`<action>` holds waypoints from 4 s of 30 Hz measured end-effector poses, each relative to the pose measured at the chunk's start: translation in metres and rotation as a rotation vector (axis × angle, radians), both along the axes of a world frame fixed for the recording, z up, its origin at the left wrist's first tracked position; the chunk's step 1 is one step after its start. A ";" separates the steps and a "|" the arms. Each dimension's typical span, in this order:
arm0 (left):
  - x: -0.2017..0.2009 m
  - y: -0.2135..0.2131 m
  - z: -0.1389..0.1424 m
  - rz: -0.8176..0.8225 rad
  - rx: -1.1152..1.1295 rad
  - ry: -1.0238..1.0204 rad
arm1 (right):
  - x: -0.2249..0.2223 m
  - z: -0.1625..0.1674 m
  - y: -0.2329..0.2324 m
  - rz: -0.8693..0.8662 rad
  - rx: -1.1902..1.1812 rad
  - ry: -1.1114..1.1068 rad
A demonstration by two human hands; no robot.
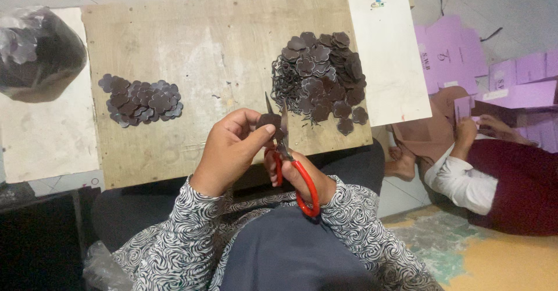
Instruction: The person uses red-handled scissors to cut a dark brown flower-shaped piece from a larger sheet of material. They hold the material with their left hand and cut with their right hand, placing the finished pieces on a wooden board.
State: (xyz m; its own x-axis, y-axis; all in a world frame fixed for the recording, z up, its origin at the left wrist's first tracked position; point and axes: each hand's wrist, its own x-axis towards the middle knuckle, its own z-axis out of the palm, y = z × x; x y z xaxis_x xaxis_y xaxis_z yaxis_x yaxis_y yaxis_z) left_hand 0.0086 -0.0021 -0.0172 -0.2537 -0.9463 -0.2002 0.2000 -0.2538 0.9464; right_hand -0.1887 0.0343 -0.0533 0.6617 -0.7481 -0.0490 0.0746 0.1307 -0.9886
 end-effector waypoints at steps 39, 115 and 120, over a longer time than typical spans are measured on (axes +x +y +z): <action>0.001 0.000 -0.006 -0.024 0.040 0.117 | 0.008 -0.001 0.006 -0.174 0.110 -0.055; 0.007 -0.005 -0.009 0.170 0.062 0.026 | 0.003 -0.006 0.005 -0.143 0.311 0.023; 0.006 -0.006 -0.008 0.181 0.037 0.084 | 0.004 -0.011 0.005 -0.146 0.243 0.056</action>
